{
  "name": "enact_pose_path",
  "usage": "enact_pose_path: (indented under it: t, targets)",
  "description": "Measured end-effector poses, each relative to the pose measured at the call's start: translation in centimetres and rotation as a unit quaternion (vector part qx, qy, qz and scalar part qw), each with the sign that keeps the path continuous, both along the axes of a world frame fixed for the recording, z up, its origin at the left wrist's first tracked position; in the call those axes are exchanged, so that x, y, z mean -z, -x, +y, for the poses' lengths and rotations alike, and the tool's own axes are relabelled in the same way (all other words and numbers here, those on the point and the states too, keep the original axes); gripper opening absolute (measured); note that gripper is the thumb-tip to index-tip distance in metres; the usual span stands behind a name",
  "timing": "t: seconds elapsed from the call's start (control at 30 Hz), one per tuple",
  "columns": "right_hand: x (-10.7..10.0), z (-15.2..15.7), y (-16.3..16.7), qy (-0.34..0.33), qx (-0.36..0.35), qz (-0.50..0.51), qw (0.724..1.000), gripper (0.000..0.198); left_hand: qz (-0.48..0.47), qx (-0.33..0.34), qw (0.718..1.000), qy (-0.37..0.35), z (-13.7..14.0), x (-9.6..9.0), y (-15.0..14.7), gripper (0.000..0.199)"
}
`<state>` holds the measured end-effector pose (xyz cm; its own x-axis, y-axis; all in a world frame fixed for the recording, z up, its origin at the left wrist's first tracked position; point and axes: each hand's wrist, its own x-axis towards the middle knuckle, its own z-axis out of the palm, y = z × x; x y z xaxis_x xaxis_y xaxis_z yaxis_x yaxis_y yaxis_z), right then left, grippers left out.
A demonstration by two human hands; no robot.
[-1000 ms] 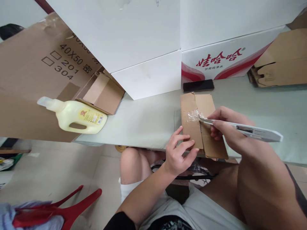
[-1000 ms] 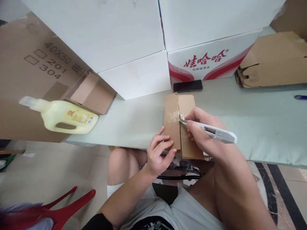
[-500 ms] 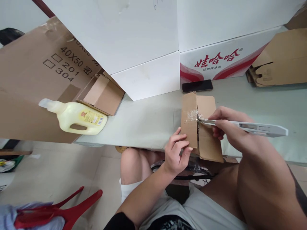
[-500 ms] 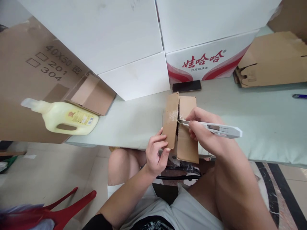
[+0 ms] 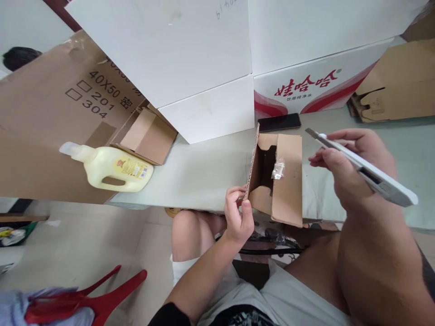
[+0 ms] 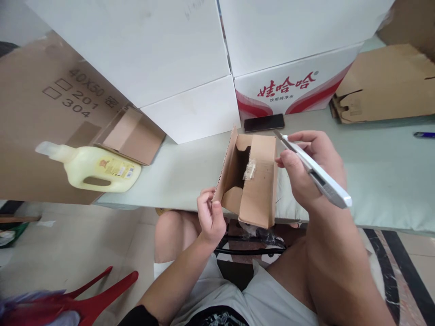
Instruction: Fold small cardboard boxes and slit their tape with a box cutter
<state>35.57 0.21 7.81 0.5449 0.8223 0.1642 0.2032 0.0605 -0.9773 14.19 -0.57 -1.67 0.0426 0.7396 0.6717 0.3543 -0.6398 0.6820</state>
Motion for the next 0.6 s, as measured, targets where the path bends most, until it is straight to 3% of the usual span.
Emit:
enact_pose_path:
  t: [0.17, 0.33, 0.5, 0.6]
  targets:
    - [0.6, 0.1, -0.1, -0.011, -0.066, -0.011, 0.998, 0.028, 0.015, -0.005, 1.000, 0.000, 0.1, -0.1, 0.1, 0.017]
    - [1.4, 0.2, 0.5, -0.017, -0.169, 0.048, 0.984, 0.040, 0.016, -0.002, 1.000, -0.004, 0.1, -0.1, 0.0, 0.018]
    - [1.7, 0.2, 0.2, 0.079, -0.180, -0.103, 0.975, 0.040, 0.020, -0.003, 1.000, -0.010, 0.1, -0.4, 0.0, 0.018]
    - [1.7, 0.1, -0.1, 0.090, -0.165, -0.147, 0.971, 0.035, 0.015, 0.007, 1.000, -0.017, 0.1, -0.6, 0.0, 0.017]
